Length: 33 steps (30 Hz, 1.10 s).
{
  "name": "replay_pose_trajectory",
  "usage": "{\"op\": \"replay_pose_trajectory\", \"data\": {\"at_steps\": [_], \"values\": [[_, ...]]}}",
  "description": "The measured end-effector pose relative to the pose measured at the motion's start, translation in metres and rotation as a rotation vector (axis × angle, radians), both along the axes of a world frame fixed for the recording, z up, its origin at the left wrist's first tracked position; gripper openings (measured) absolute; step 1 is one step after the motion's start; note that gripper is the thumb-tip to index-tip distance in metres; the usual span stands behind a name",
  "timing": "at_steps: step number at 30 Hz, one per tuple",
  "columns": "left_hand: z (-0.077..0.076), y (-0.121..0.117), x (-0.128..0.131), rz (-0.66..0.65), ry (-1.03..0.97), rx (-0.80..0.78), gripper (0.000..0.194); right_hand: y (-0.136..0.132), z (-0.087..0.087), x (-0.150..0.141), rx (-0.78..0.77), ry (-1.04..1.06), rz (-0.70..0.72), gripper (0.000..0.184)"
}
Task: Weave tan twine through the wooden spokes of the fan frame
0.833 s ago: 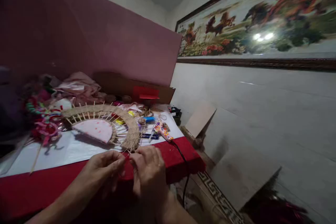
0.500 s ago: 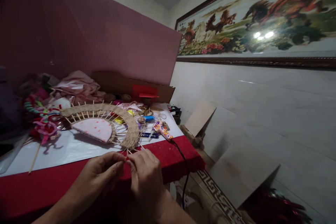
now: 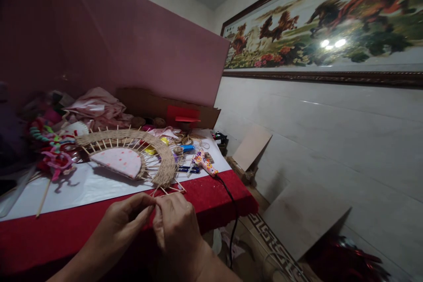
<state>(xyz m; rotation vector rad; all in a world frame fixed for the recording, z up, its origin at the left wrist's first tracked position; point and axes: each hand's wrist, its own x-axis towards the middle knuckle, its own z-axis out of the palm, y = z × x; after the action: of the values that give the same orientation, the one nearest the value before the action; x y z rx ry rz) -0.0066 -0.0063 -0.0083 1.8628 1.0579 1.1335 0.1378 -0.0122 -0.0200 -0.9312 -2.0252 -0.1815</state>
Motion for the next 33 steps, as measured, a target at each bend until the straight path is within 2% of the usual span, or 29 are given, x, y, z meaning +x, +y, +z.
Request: {"op": "replay_pose_trajectory", "data": {"at_steps": [3, 5, 12, 15, 17, 18, 21, 22, 24, 27, 30, 31, 33], "values": [[0.002, -0.001, 0.001, -0.029, -0.09, -0.05, 0.017, 0.001, -0.006, -0.005, 0.054, 0.101, -0.066, 0.015], [0.003, -0.002, 0.002, -0.04, -0.178, -0.114, 0.018, 0.0, -0.007, -0.007, 0.037, 0.182, -0.072, 0.014], [0.007, -0.001, 0.007, -0.074, -0.429, -0.405, 0.026, -0.005, -0.003, -0.012, -0.398, 0.517, -0.001, 0.017], [0.008, -0.002, 0.009, -0.049, -0.476, -0.488, 0.033, -0.001, -0.005, -0.013, -0.323, 0.507, -0.034, 0.017], [0.007, -0.005, 0.008, -0.035, -0.5, -0.531, 0.036, 0.008, -0.004, -0.002, -0.255, 0.501, -0.092, 0.017], [0.007, -0.007, 0.007, -0.027, -0.516, -0.549, 0.036, 0.014, -0.002, 0.008, -0.279, 0.525, -0.121, 0.019], [0.004, -0.011, -0.001, -0.004, -0.568, -0.593, 0.032, 0.028, 0.007, 0.047, -0.314, 0.767, -0.392, 0.026], [0.003, -0.011, -0.004, -0.009, -0.581, -0.604, 0.03, 0.029, 0.01, 0.058, -0.319, 0.787, -0.414, 0.027], [0.001, -0.009, -0.008, -0.046, -0.586, -0.621, 0.027, 0.023, 0.012, 0.072, -0.305, 0.704, -0.381, 0.029], [-0.001, -0.004, -0.01, -0.105, -0.575, -0.623, 0.025, 0.001, 0.006, 0.069, -0.335, 0.476, -0.264, 0.032], [-0.005, 0.001, -0.011, -0.094, -0.558, -0.607, 0.026, -0.022, -0.004, 0.062, -0.39, 0.269, -0.143, 0.023], [-0.006, 0.002, -0.011, -0.081, -0.552, -0.602, 0.027, -0.028, -0.008, 0.061, -0.385, 0.193, -0.1, 0.017], [-0.009, 0.003, -0.013, -0.062, -0.538, -0.601, 0.027, -0.036, -0.017, 0.066, -0.359, 0.032, -0.034, 0.017]]}}
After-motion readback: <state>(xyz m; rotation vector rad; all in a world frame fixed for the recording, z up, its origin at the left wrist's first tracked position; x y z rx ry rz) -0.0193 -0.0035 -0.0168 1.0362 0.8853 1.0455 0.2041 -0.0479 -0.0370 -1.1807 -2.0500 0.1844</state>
